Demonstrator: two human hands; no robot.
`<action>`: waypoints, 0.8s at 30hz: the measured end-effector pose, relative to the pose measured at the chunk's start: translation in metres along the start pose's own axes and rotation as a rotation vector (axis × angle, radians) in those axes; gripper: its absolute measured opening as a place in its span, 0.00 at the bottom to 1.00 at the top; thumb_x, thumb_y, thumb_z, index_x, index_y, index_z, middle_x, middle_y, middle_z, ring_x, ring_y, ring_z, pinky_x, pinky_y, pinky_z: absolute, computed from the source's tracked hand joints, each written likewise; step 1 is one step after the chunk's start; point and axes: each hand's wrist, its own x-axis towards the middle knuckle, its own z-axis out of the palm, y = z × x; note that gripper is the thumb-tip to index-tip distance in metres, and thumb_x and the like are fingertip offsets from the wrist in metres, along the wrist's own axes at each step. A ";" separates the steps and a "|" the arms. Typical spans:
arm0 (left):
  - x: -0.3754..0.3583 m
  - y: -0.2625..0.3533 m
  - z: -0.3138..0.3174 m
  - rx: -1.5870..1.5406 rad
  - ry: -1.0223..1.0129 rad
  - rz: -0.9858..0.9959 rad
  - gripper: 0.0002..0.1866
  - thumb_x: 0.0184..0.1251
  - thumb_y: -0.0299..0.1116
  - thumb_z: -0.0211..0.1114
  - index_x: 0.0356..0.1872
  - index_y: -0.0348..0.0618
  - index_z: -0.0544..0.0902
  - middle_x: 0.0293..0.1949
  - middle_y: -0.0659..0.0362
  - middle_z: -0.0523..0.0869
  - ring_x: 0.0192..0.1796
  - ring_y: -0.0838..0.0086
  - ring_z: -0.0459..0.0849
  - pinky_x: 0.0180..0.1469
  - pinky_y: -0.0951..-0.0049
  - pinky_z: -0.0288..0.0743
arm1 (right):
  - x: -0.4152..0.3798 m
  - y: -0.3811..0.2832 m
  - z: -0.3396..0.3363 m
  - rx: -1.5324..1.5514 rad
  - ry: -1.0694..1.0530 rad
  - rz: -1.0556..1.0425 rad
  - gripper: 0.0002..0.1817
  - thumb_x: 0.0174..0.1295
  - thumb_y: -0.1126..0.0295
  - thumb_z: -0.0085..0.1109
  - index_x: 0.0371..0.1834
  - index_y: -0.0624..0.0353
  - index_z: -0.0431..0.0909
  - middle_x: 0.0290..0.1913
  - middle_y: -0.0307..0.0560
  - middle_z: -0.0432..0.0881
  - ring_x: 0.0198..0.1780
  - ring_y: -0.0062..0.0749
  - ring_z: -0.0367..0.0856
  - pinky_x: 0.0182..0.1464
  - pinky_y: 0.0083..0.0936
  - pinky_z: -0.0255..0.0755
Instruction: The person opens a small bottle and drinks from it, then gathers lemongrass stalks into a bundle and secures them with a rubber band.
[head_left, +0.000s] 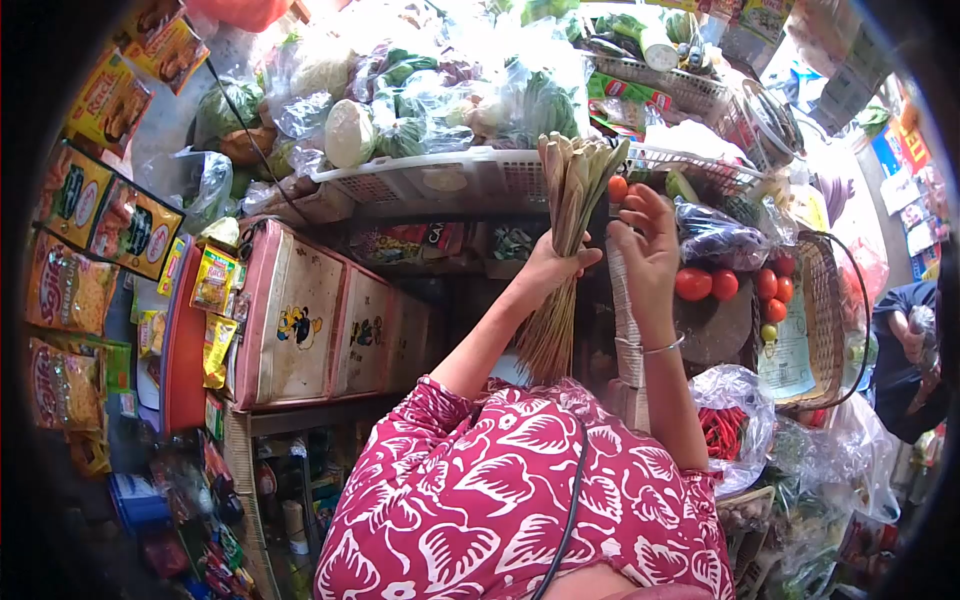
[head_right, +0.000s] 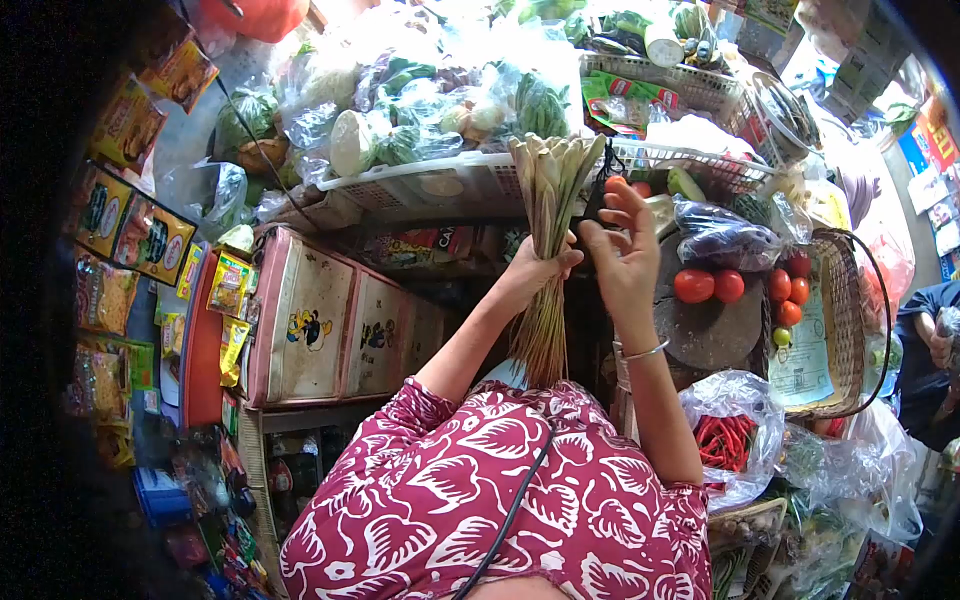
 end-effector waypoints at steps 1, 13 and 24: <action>-0.001 0.000 0.002 -0.013 0.035 0.082 0.14 0.60 0.32 0.64 0.45 0.43 0.73 0.28 0.66 0.75 0.30 0.84 0.75 0.32 0.83 0.68 | -0.001 0.001 0.007 -0.002 0.008 0.004 0.37 0.53 0.70 0.66 0.66 0.57 0.58 0.57 0.48 0.68 0.51 0.30 0.71 0.50 0.26 0.68; 0.008 0.035 -0.052 -0.443 -0.408 -0.009 0.28 0.66 0.49 0.56 0.59 0.40 0.67 0.44 0.53 0.81 0.42 0.72 0.82 0.44 0.74 0.76 | 0.028 -0.009 0.044 0.191 0.047 -0.104 0.17 0.61 0.77 0.56 0.52 0.61 0.65 0.48 0.40 0.72 0.50 0.21 0.71 0.49 0.20 0.69; 0.026 0.040 -0.085 -0.496 -0.142 0.006 0.20 0.54 0.25 0.69 0.49 0.37 0.76 0.43 0.60 0.82 0.42 0.76 0.81 0.43 0.76 0.77 | 0.034 -0.006 0.085 0.314 0.193 0.074 0.26 0.54 0.76 0.63 0.55 0.59 0.64 0.47 0.37 0.71 0.50 0.20 0.69 0.53 0.20 0.64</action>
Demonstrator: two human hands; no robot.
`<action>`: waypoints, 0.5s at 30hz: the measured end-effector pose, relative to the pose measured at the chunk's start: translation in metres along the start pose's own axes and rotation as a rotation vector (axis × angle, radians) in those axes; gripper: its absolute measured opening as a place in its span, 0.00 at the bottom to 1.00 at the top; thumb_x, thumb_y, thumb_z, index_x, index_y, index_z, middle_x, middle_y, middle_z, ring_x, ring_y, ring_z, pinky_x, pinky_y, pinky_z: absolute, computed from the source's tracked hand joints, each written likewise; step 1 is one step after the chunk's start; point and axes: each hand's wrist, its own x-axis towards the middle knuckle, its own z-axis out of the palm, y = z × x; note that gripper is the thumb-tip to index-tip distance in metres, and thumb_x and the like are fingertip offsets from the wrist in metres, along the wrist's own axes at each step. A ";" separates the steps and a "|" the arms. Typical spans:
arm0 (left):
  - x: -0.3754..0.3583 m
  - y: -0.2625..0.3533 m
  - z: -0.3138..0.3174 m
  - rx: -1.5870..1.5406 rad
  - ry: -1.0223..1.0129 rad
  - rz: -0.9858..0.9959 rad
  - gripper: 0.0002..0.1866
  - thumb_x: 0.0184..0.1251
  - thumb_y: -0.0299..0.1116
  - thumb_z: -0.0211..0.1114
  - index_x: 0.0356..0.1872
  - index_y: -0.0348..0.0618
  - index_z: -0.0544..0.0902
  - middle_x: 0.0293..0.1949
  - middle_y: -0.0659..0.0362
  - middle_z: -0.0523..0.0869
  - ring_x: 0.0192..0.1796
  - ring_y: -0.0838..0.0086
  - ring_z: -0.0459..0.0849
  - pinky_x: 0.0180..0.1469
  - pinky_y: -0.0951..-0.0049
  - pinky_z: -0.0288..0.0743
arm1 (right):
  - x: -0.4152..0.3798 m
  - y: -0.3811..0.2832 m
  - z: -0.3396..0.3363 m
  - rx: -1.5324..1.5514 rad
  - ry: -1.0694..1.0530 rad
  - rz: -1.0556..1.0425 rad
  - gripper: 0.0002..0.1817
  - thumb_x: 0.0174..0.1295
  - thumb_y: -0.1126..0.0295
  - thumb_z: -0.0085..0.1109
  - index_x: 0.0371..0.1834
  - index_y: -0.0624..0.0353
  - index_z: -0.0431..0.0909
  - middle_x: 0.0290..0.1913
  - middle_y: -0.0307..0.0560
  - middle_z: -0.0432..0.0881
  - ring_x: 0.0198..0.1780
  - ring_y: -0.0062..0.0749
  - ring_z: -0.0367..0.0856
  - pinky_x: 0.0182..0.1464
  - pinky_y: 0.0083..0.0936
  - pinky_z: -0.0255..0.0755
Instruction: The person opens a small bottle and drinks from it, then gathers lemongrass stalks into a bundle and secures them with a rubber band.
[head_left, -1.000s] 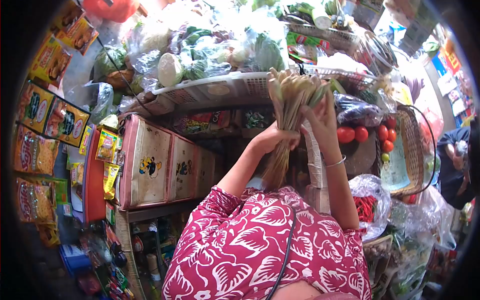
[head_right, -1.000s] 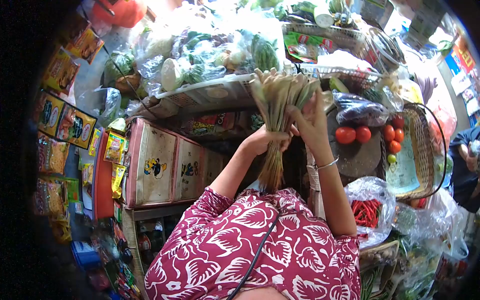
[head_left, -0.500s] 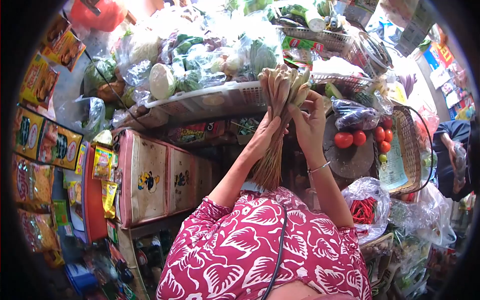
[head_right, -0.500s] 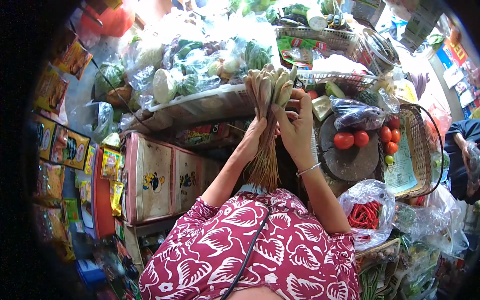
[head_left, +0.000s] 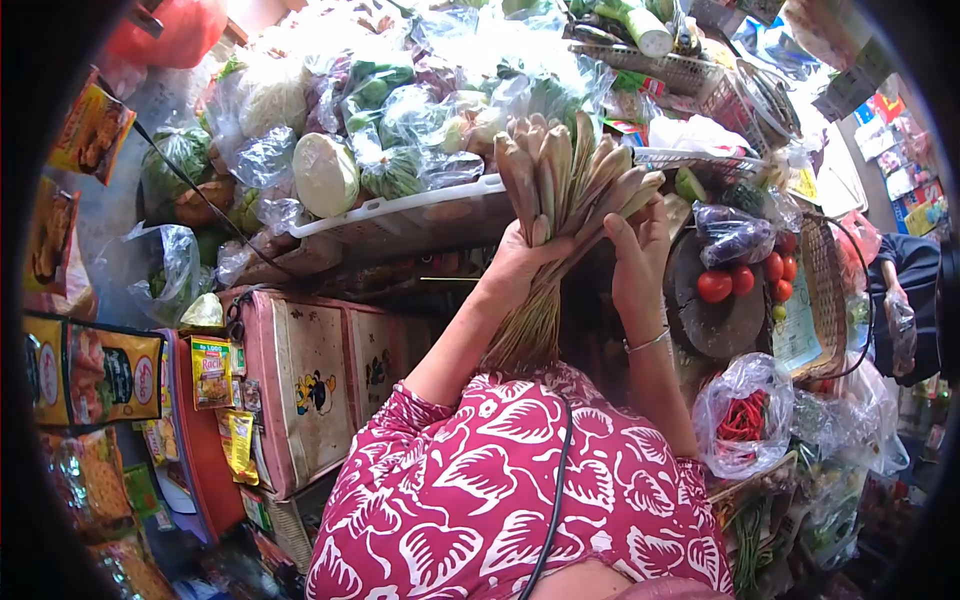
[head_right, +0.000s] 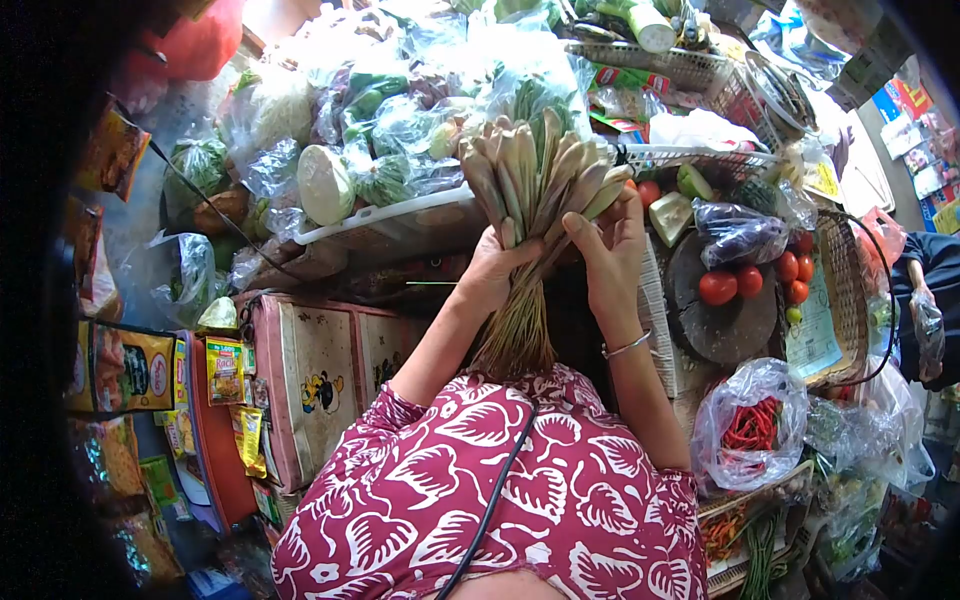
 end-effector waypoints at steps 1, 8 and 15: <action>0.002 0.002 -0.001 0.049 0.024 -0.012 0.17 0.56 0.25 0.68 0.47 0.38 0.77 0.43 0.60 0.82 0.42 0.76 0.81 0.43 0.76 0.77 | -0.001 0.004 0.002 -0.005 0.008 0.014 0.26 0.54 0.76 0.63 0.55 0.59 0.64 0.47 0.37 0.71 0.50 0.20 0.69 0.53 0.20 0.64; 0.012 0.007 0.004 0.093 0.054 0.138 0.24 0.53 0.21 0.69 0.52 0.38 0.70 0.43 0.60 0.81 0.45 0.77 0.80 0.47 0.77 0.77 | -0.002 0.002 0.021 -0.720 -0.009 -0.338 0.12 0.46 0.69 0.71 0.30 0.63 0.79 0.27 0.43 0.77 0.30 0.26 0.76 0.34 0.22 0.70; 0.016 -0.006 -0.003 0.044 -0.035 0.061 0.28 0.51 0.21 0.70 0.54 0.40 0.69 0.46 0.60 0.80 0.47 0.77 0.79 0.48 0.78 0.76 | -0.005 0.005 0.030 -0.811 0.043 -0.242 0.11 0.45 0.71 0.68 0.30 0.63 0.79 0.27 0.44 0.78 0.28 0.30 0.75 0.32 0.25 0.70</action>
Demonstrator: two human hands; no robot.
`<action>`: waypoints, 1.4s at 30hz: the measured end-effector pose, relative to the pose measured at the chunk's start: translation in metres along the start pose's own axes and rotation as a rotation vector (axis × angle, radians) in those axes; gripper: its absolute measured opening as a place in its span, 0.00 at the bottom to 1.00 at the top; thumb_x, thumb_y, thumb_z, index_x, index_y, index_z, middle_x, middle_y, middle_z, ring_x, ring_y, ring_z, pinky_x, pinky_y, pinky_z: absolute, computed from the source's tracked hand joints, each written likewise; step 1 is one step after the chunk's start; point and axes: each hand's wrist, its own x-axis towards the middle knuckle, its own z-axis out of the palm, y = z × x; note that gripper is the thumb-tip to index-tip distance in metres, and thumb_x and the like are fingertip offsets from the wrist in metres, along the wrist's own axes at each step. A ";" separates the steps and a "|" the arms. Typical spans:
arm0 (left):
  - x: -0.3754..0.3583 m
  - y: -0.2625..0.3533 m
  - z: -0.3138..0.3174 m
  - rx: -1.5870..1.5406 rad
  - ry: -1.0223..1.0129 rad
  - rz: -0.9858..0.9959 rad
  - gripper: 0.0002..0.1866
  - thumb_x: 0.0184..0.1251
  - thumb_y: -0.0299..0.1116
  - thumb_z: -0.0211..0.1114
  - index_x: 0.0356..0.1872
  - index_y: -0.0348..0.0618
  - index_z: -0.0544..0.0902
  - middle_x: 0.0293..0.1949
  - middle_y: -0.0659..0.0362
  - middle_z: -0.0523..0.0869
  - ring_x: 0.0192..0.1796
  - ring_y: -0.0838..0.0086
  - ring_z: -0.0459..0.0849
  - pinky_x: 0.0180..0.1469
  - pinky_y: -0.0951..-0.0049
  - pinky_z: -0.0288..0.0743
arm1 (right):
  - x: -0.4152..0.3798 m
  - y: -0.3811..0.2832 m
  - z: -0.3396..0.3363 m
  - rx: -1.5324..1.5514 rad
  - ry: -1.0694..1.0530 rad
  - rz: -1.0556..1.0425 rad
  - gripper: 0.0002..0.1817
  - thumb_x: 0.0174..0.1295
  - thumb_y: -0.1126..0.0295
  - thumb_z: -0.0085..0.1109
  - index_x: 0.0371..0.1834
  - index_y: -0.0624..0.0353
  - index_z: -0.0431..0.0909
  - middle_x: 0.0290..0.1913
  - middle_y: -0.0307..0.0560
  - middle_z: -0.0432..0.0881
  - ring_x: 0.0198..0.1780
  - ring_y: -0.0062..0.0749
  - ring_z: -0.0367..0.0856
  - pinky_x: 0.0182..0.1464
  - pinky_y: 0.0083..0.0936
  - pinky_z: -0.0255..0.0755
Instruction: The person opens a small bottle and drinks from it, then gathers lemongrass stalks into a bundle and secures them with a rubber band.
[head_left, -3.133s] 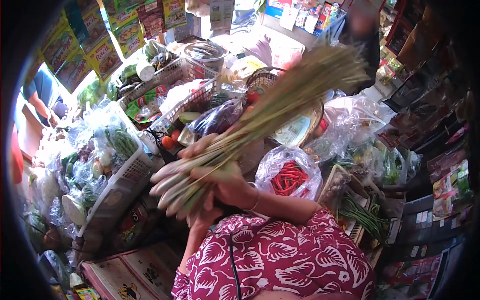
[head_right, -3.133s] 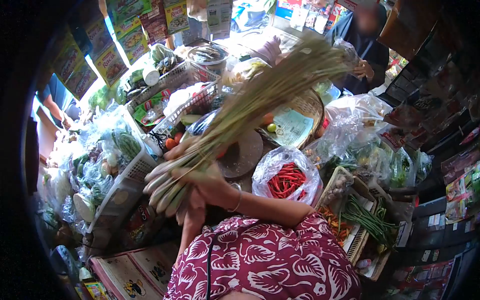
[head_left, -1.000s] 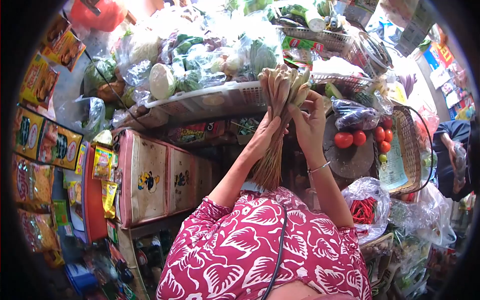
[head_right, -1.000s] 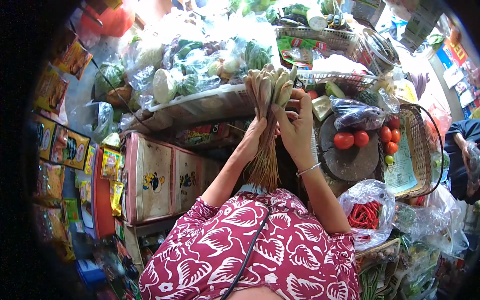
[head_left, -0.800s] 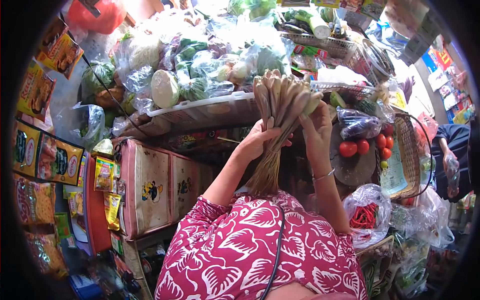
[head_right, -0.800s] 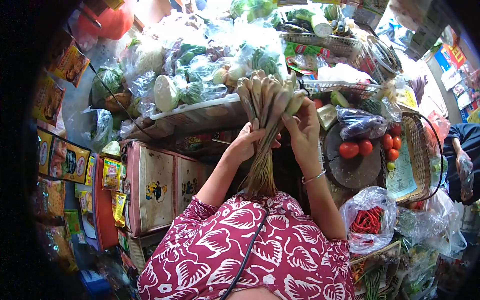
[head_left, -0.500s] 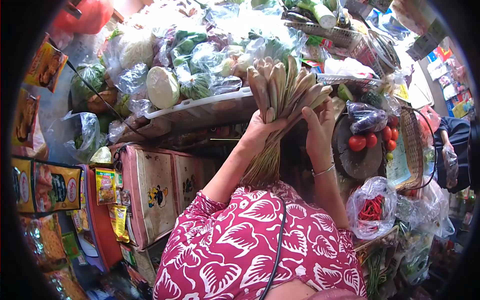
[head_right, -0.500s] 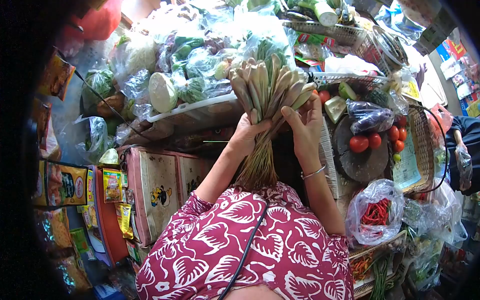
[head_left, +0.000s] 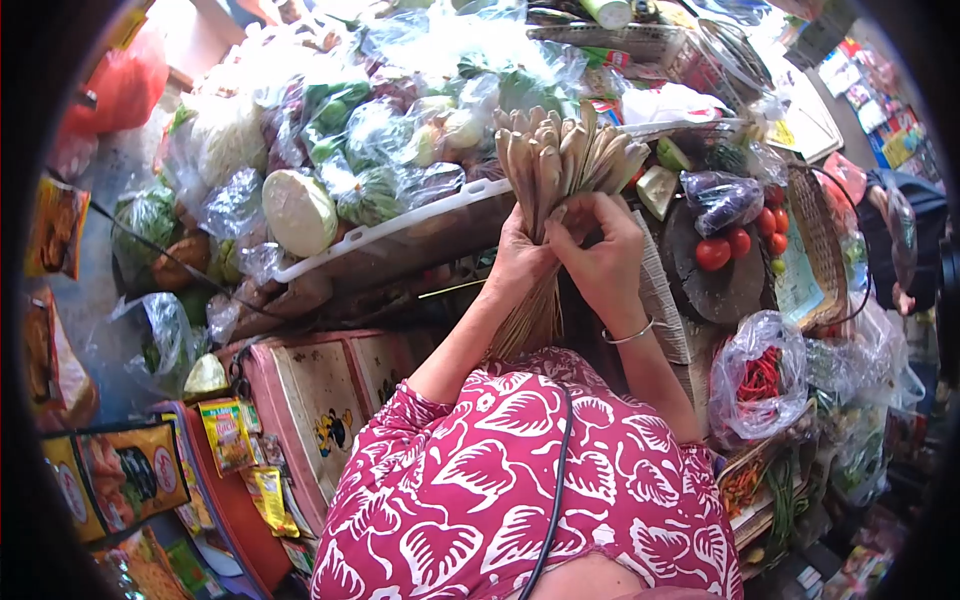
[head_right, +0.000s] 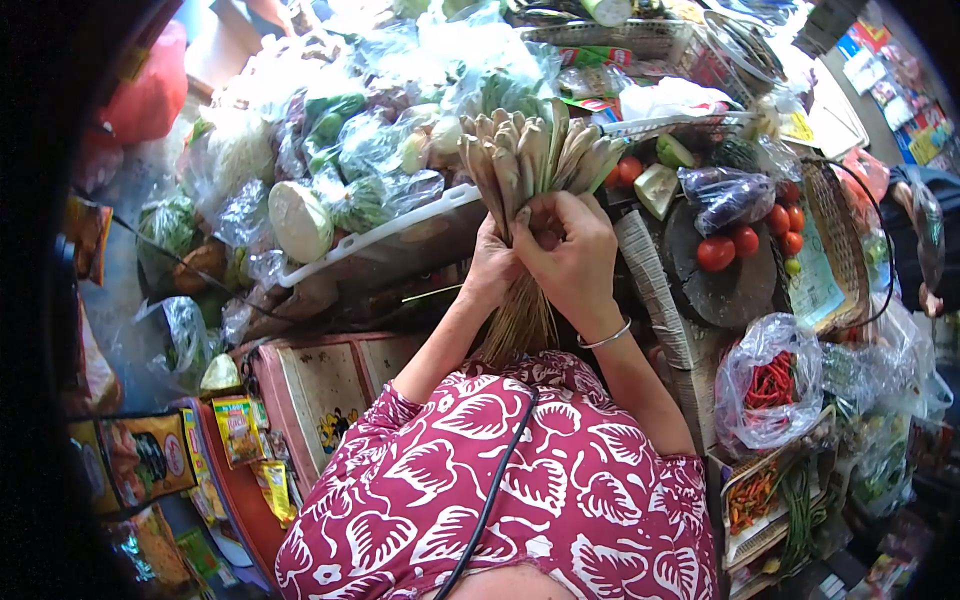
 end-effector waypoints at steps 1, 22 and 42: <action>0.003 -0.010 -0.012 0.121 -0.022 0.013 0.25 0.54 0.20 0.67 0.54 0.39 0.71 0.48 0.57 0.80 0.48 0.73 0.80 0.51 0.72 0.77 | 0.006 0.002 -0.002 -0.011 0.114 -0.107 0.10 0.47 0.71 0.67 0.30 0.62 0.80 0.28 0.42 0.78 0.27 0.28 0.74 0.31 0.23 0.69; -0.015 -0.027 0.005 0.024 0.011 -0.156 0.16 0.48 0.18 0.70 0.37 0.45 0.77 0.33 0.68 0.79 0.37 0.80 0.76 0.41 0.78 0.70 | -0.005 0.026 -0.049 0.483 0.147 0.128 0.26 0.52 0.74 0.65 0.53 0.57 0.64 0.46 0.39 0.74 0.44 0.19 0.72 0.42 0.16 0.66; -0.018 -0.046 0.009 -0.063 0.117 -0.133 0.17 0.53 0.17 0.65 0.43 0.44 0.78 0.43 0.63 0.81 0.44 0.74 0.80 0.50 0.70 0.73 | -0.027 0.055 -0.057 0.903 0.260 0.323 0.16 0.53 0.80 0.62 0.44 0.58 0.70 0.36 0.38 0.74 0.37 0.20 0.75 0.43 0.20 0.72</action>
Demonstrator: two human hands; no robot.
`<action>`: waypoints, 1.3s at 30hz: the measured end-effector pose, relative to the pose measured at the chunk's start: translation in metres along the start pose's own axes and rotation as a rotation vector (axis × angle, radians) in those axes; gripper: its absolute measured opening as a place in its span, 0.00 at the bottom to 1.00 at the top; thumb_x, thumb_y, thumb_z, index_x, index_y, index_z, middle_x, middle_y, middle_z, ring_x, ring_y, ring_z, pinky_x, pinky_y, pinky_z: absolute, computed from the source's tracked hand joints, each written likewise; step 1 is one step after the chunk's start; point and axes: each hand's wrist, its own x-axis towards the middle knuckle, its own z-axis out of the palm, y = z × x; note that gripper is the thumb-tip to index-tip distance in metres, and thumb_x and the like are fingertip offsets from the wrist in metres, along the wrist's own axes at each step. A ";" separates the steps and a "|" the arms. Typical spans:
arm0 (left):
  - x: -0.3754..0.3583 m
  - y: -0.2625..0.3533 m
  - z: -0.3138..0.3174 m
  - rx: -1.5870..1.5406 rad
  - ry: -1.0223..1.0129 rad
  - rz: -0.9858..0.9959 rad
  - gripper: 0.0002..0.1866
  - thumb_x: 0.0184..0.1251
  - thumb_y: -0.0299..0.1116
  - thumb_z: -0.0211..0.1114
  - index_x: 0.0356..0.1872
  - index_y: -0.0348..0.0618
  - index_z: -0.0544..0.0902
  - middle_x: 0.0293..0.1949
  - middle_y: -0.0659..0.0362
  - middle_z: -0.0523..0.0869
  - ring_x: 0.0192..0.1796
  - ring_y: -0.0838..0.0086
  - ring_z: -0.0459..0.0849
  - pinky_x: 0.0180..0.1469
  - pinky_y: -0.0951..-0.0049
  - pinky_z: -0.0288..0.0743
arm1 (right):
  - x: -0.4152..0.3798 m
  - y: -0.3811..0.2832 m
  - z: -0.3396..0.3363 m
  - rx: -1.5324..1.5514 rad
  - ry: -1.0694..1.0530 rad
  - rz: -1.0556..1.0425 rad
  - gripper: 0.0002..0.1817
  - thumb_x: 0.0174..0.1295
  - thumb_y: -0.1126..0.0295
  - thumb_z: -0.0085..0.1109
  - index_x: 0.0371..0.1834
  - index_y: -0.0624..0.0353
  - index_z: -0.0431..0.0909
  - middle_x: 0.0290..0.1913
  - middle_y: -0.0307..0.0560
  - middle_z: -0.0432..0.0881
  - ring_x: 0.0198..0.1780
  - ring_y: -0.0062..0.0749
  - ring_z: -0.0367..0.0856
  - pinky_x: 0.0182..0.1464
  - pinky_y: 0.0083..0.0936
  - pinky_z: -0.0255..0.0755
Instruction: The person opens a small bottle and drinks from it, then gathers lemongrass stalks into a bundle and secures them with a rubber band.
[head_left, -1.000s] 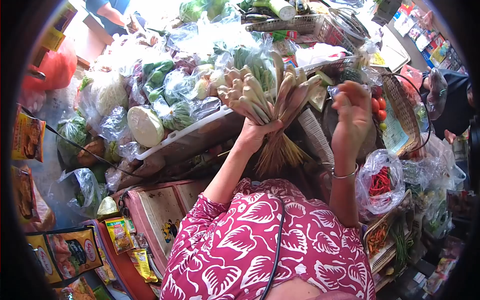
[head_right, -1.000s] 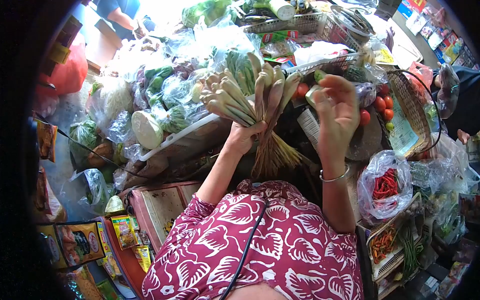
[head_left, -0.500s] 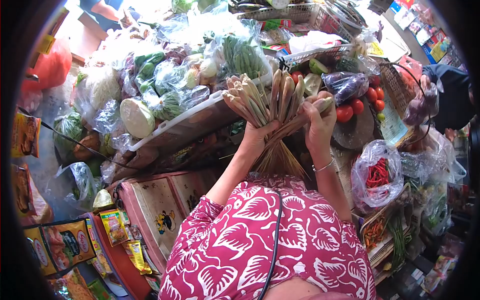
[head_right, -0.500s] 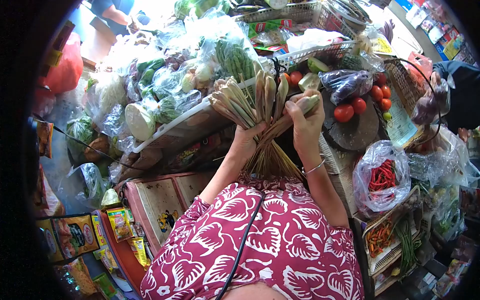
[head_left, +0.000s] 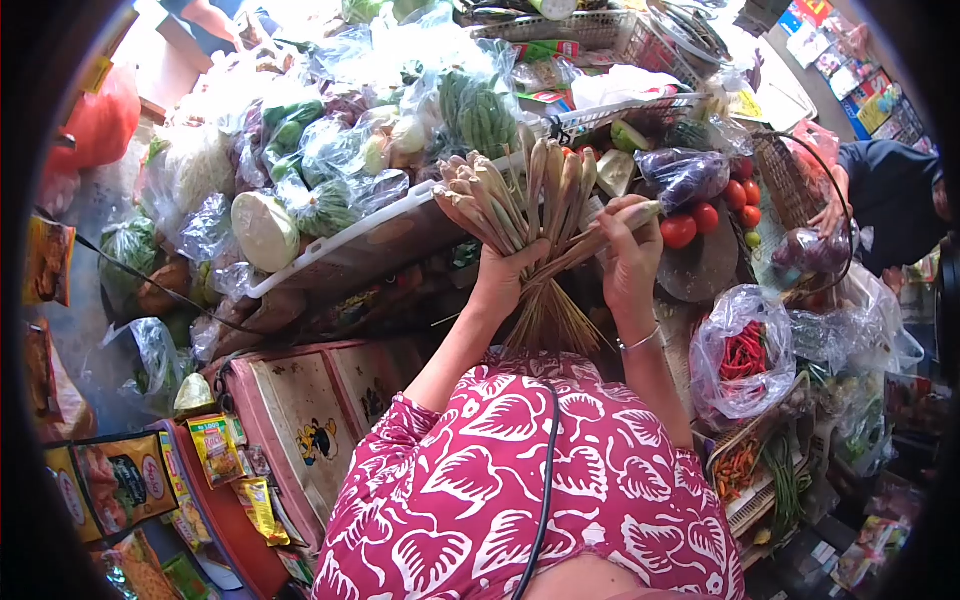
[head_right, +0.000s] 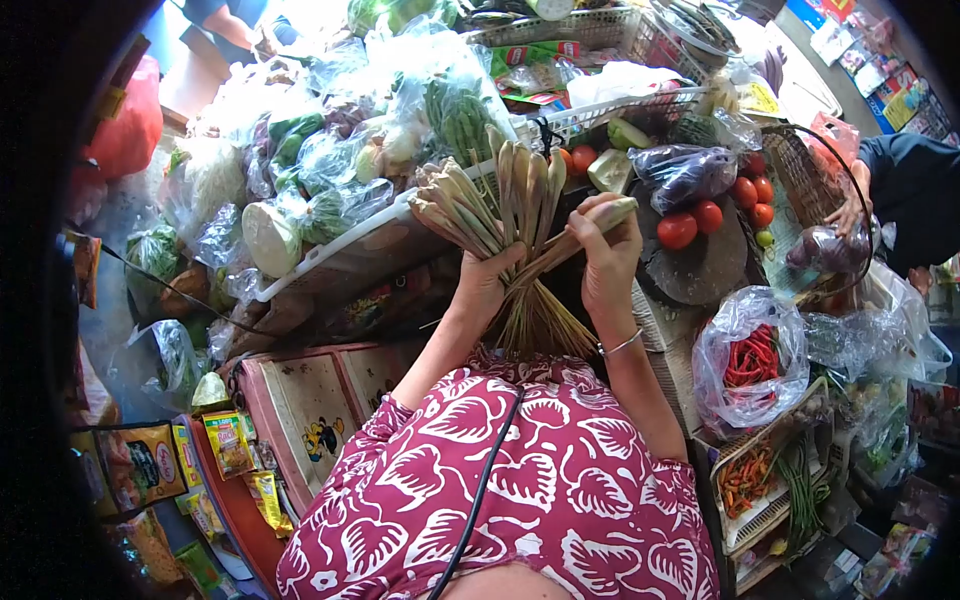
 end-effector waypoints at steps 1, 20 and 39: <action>0.002 0.000 -0.001 -0.001 0.006 0.008 0.17 0.53 0.17 0.65 0.43 0.44 0.78 0.43 0.63 0.81 0.44 0.74 0.80 0.50 0.70 0.73 | 0.000 0.000 0.000 0.008 -0.006 -0.033 0.16 0.53 0.81 0.60 0.44 0.58 0.69 0.37 0.38 0.73 0.38 0.20 0.74 0.43 0.20 0.72; -0.007 -0.010 -0.003 0.019 -0.078 -0.067 0.12 0.55 0.20 0.66 0.40 0.42 0.78 0.39 0.64 0.81 0.44 0.78 0.78 0.51 0.76 0.69 | 0.009 -0.011 0.003 0.058 -0.090 0.041 0.21 0.49 0.83 0.62 0.47 0.62 0.71 0.42 0.42 0.76 0.42 0.22 0.76 0.46 0.17 0.71; 0.000 -0.009 -0.002 0.059 0.009 -0.121 0.12 0.55 0.25 0.68 0.39 0.41 0.76 0.32 0.62 0.81 0.34 0.78 0.78 0.36 0.78 0.70 | 0.017 0.009 -0.005 0.066 0.060 0.038 0.27 0.50 0.85 0.60 0.53 0.55 0.63 0.44 0.49 0.77 0.39 0.29 0.80 0.43 0.27 0.79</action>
